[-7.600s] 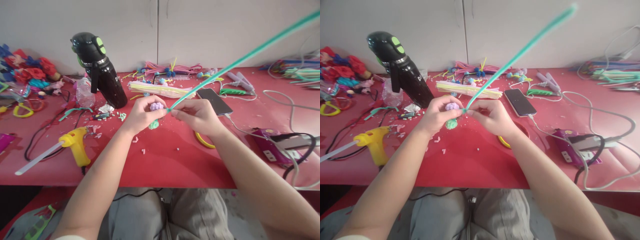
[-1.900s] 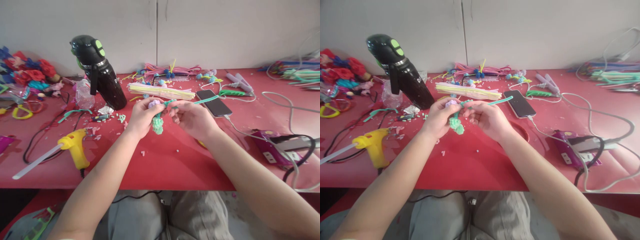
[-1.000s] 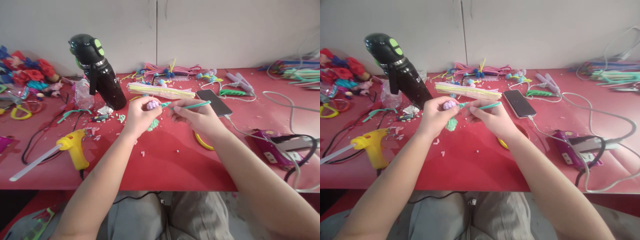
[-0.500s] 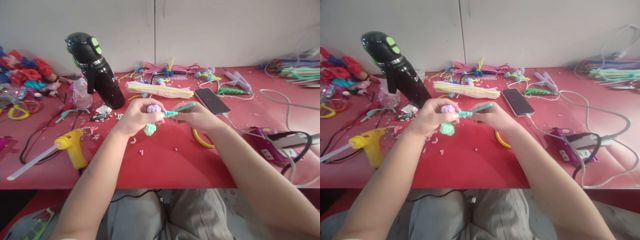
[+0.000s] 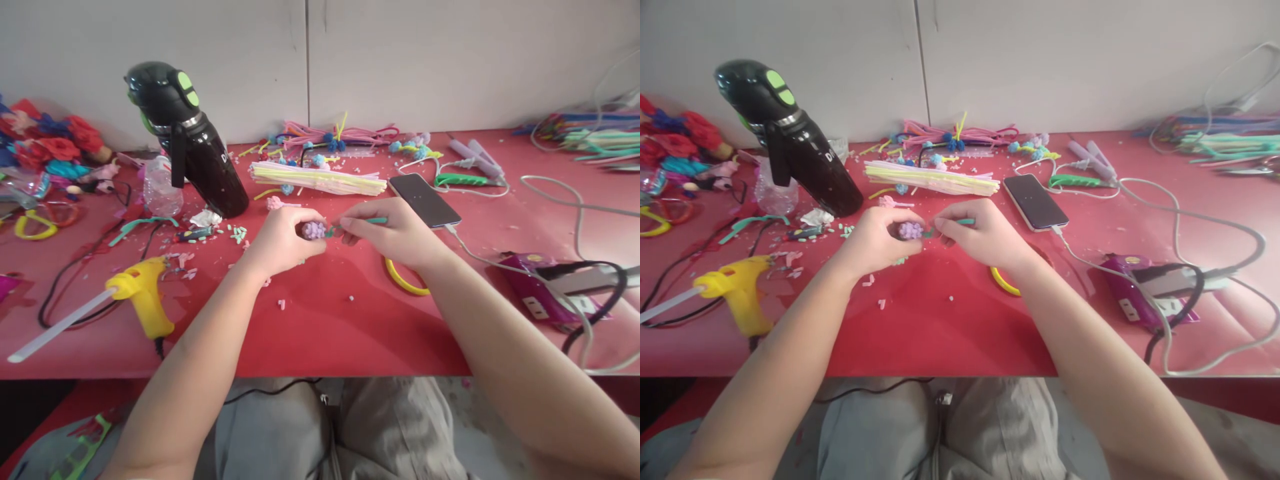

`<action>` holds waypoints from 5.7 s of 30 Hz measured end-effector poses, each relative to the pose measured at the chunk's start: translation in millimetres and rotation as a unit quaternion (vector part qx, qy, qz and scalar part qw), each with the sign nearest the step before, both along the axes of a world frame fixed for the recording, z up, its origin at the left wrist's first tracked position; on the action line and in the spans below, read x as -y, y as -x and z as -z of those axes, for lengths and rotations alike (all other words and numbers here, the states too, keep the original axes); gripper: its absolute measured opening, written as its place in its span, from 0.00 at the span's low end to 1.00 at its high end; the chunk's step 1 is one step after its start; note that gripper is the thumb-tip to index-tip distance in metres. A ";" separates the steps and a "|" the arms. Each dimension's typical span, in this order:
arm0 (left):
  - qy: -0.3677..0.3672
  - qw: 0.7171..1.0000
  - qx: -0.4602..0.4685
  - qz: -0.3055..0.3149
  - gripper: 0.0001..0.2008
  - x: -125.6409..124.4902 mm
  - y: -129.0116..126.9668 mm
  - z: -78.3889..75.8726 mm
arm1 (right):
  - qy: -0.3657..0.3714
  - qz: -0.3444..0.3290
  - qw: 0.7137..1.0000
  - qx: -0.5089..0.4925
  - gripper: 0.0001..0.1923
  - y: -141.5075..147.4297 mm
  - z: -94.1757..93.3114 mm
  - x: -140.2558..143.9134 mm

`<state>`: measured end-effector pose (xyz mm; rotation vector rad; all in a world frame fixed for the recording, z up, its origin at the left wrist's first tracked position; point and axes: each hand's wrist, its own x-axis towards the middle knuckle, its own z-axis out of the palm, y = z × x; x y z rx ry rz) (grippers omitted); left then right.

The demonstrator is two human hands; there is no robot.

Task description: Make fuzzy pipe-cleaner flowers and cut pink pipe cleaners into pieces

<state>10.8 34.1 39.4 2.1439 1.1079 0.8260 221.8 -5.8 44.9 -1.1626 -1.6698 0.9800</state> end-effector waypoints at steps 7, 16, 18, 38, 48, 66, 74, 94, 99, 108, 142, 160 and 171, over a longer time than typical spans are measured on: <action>-0.006 0.983 0.152 -0.104 0.05 -4.8 -2.3 -3.2 | 0.033 0.003 0.997 -0.063 0.08 7.9 8.7 0.8; 0.181 0.940 0.288 0.028 0.12 -6.3 1.7 -3.2 | 0.024 -0.043 0.999 0.017 0.15 -1.4 7.6 -5.9; 0.204 0.942 0.258 0.074 0.12 -6.5 7.2 -5.7 | 0.012 -0.045 0.997 0.063 0.16 -6.5 9.9 -9.0; -0.037 0.998 -0.008 -0.047 0.08 5.0 -2.6 -5.5 | -0.097 0.034 0.984 0.146 0.10 2.0 4.0 3.6; 0.022 1.000 0.017 -0.010 0.07 5.4 -2.6 -9.8 | -0.081 0.025 0.995 0.056 0.10 8.4 0.6 5.4; -0.034 0.996 0.061 -0.055 0.09 9.2 -4.2 -12.6 | -0.048 0.055 0.996 -0.053 0.11 15.6 0.8 11.6; 0.009 0.992 0.128 -0.006 0.09 13.9 -0.4 -18.6 | 0.018 0.000 0.999 -0.028 0.16 1.9 7.1 -2.0; -0.064 0.998 0.012 -0.012 0.11 11.7 -3.3 -14.4 | -0.064 0.000 0.996 0.066 0.11 2.9 -3.3 6.9; 0.008 0.998 0.054 0.040 0.10 14.4 0.1 -21.7 | -0.037 -0.030 0.996 0.074 0.17 -7.0 -0.6 -1.6; -0.028 0.986 -0.052 0.154 0.08 16.0 0.4 -16.4 | -0.141 -0.033 0.975 0.169 0.04 -15.5 -4.9 -2.3; -0.063 0.987 -0.054 0.135 0.07 19.5 -2.5 -16.0 | -0.266 -0.047 0.936 0.226 0.10 -15.6 -2.6 -1.2; -0.024 1.000 0.014 0.000 0.11 18.6 -7.5 -18.3 | -0.238 0.005 0.960 0.149 0.07 -10.1 -6.1 9.0; -0.013 0.996 0.091 0.011 0.12 17.4 -2.6 -20.6 | -0.117 0.055 0.991 -0.027 0.17 -4.4 -10.0 8.6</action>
